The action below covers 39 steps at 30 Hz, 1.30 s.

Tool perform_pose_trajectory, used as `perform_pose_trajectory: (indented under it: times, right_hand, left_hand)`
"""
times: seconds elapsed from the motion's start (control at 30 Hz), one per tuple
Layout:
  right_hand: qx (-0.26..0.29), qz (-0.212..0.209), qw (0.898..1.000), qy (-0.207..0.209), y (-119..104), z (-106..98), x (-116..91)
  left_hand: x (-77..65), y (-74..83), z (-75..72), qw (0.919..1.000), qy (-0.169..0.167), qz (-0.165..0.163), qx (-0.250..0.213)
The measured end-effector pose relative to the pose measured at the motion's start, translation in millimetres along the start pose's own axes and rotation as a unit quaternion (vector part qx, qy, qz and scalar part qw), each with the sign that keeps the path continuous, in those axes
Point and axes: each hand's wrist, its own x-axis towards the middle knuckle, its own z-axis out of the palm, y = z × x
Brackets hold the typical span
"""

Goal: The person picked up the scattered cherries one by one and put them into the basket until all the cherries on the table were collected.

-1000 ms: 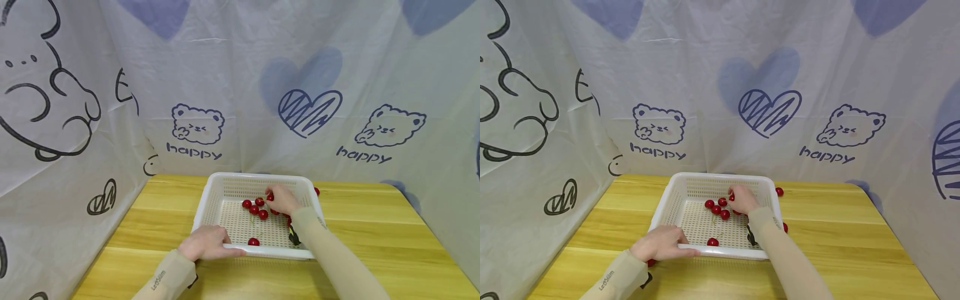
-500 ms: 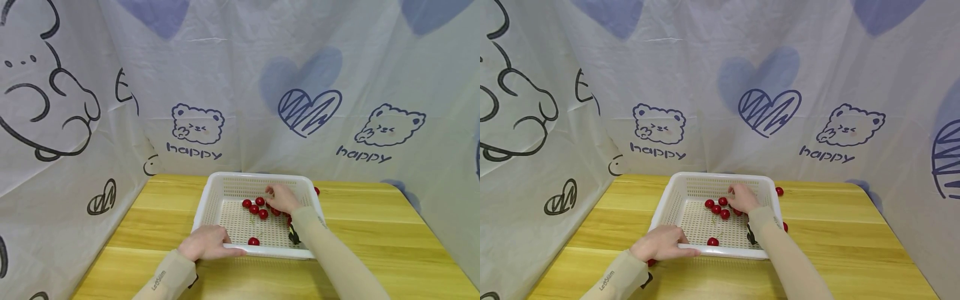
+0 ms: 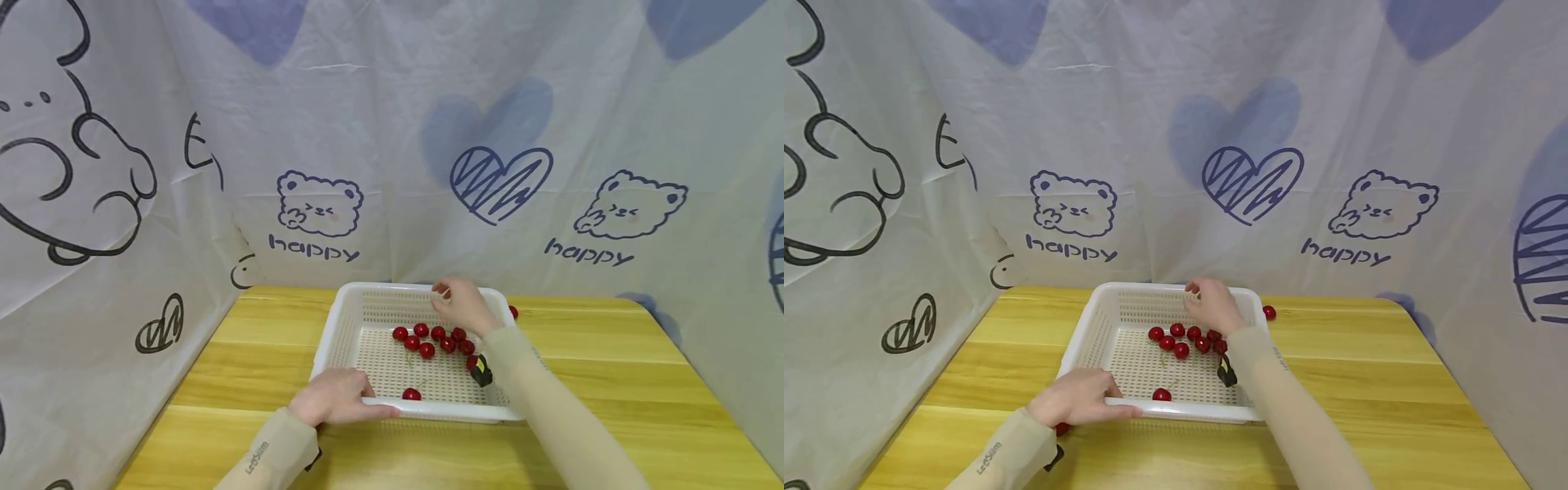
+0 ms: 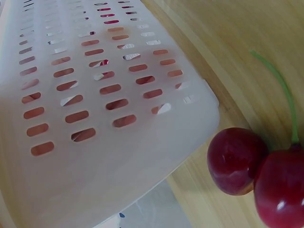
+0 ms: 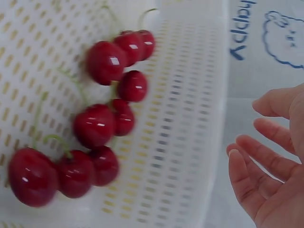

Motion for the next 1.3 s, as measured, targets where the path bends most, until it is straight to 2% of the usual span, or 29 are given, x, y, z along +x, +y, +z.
perform_pose_trajectory:
  times: [0.2, 0.47, 0.63, 0.73, 0.87, 1.0, 1.17, 1.3]
  right_hand:
    - [-0.003, -0.019, 0.999, 0.026, -5, -27, -6]
    - [0.044, -0.044, 0.996, 0.067, 7, -56, -22]
    - [0.053, -0.011, 0.995, 0.080, 23, -72, -38]
    - [0.063, 0.020, 0.995, 0.072, 34, -79, -51]
    - [0.071, 0.059, 0.994, 0.055, 50, -82, -68]
    - [0.059, 0.071, 0.994, 0.055, 69, -79, -84]
    - [0.040, 0.071, 0.995, 0.056, 90, -74, -103]
    - [0.023, 0.051, 0.998, 0.043, 102, -74, -116]
  left_hand:
    - [0.3, -0.5, -1.9, 1.0000, 0.001, 0.000, -0.003]
    - [0.3, -1.4, -1.0, 0.9999, -0.007, 0.000, -0.009]
    - [2.1, -2.3, -0.3, 1.0000, -0.005, 0.006, 0.001]
    - [2.5, -1.8, -0.1, 1.0000, -0.006, 0.007, 0.002]
    - [2.1, -1.9, 0.0, 1.0000, -0.005, 0.008, -0.001]
    - [0.9, -4.9, -0.6, 1.0000, -0.004, 0.005, 0.001]
    - [-1.1, -7.6, -2.5, 0.9999, -0.010, -0.001, 0.002]
    - [-2.1, -8.3, -4.2, 0.9999, -0.013, 0.000, 0.003]
